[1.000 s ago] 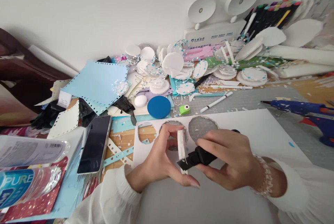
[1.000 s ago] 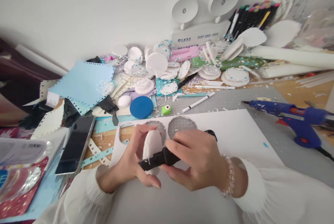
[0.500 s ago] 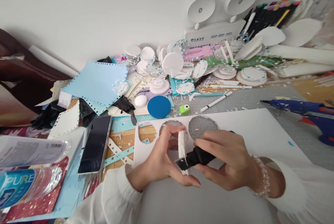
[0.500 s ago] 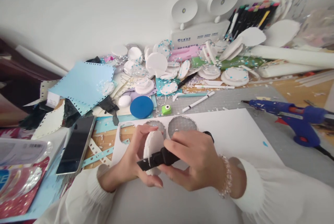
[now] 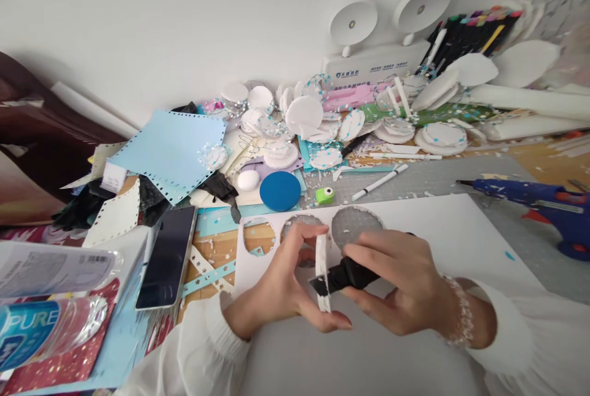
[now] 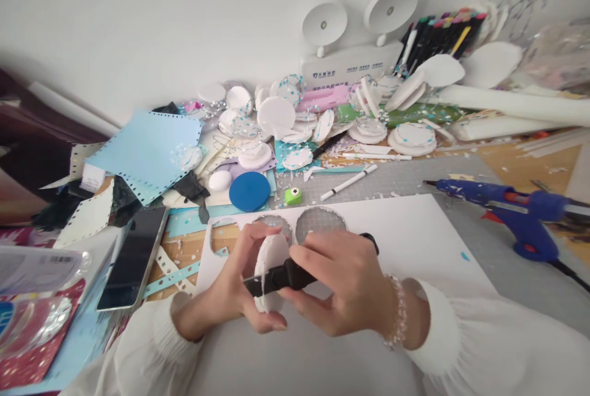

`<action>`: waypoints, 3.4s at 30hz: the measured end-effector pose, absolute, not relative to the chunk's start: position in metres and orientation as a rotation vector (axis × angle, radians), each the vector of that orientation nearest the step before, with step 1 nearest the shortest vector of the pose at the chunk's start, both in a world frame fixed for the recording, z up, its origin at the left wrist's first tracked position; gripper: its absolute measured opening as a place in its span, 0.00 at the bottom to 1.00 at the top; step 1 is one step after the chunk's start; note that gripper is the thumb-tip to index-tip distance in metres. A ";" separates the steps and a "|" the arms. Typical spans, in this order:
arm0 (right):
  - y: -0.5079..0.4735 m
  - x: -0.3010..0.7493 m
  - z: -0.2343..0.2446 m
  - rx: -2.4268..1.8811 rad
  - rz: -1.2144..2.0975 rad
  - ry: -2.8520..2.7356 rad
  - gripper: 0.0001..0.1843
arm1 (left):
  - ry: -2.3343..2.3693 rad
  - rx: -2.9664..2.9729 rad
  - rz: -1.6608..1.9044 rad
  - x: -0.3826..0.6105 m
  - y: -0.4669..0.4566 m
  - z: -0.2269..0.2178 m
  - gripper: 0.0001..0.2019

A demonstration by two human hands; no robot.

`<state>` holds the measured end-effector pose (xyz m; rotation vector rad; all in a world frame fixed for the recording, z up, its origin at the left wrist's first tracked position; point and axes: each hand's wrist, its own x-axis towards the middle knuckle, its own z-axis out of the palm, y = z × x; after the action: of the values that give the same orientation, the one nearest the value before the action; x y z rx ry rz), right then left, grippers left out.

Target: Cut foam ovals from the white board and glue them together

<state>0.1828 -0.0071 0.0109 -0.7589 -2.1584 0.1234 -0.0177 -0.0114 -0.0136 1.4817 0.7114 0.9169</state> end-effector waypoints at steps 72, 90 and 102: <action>-0.004 0.195 0.007 -0.903 0.227 -2.132 0.06 | 0.388 0.627 0.673 -0.025 -0.004 0.006 0.31; -0.008 0.188 0.013 -0.767 0.092 -2.163 0.10 | 0.538 1.184 0.903 -0.020 -0.006 -0.009 0.45; -0.003 0.191 0.011 -0.810 0.011 -2.161 0.12 | 0.506 1.181 0.929 -0.022 -0.005 -0.008 0.42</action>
<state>0.1913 -0.0031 0.0115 -0.8099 -2.1606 0.0113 -0.0220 -0.0047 -0.0077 1.1809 0.5055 0.9294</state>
